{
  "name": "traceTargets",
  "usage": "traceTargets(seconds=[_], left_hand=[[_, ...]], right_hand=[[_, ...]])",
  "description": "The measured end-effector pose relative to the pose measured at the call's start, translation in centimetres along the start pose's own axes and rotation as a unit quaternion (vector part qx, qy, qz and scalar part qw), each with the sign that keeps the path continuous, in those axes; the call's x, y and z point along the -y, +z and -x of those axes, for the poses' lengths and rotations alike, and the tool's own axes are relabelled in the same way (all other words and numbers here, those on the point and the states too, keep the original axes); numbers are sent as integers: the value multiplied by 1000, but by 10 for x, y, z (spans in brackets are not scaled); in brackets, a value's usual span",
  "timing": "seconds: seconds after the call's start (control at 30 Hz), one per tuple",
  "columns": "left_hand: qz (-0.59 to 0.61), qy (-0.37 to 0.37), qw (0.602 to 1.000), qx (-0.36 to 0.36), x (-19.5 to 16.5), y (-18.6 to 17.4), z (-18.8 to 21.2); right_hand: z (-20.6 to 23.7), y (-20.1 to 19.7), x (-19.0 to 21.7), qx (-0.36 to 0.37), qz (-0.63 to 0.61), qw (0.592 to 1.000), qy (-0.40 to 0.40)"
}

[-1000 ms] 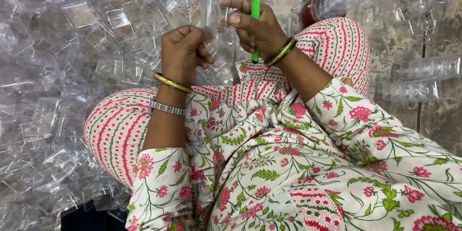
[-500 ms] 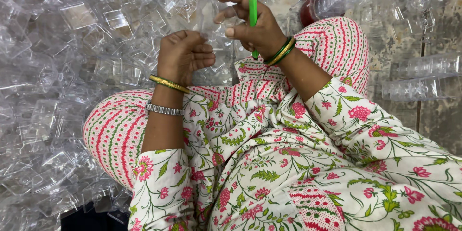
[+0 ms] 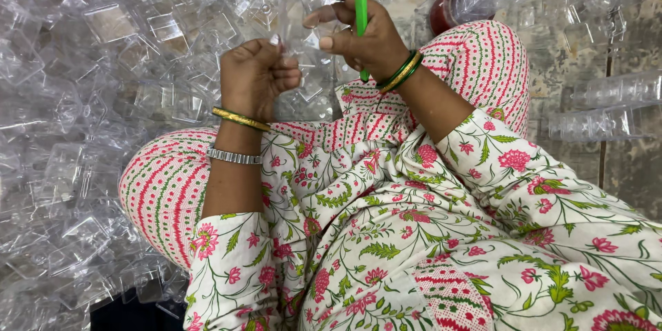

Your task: The person sits on the floor surrounded by piles of clear plastic boxes and marks each box with a green marker, handling the boxes one at a time and setting marked boxes aside.

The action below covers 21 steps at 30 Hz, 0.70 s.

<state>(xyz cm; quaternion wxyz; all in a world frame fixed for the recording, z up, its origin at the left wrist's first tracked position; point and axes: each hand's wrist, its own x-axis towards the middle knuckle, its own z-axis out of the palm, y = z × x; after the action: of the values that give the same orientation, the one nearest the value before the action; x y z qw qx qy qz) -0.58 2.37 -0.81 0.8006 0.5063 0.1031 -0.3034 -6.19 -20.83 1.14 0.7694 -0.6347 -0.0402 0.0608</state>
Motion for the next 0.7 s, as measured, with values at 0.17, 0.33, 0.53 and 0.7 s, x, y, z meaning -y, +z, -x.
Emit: traceTargets(seconds=[0.17, 0.33, 0.53, 0.7], left_hand=[[-2, -19, 1000, 20, -3, -3, 2], [20, -16, 997, 74, -4, -4, 2], [61, 13, 992, 106, -7, -4, 6], [75, 6, 992, 100, -11, -2, 9]], right_hand=[[0, -2, 6, -5, 11, 1000, -10], [0, -7, 8, 7, -5, 1000, -10], [0, -8, 8, 11, -128, 991, 39], [-1, -8, 9, 23, -149, 988, 40]])
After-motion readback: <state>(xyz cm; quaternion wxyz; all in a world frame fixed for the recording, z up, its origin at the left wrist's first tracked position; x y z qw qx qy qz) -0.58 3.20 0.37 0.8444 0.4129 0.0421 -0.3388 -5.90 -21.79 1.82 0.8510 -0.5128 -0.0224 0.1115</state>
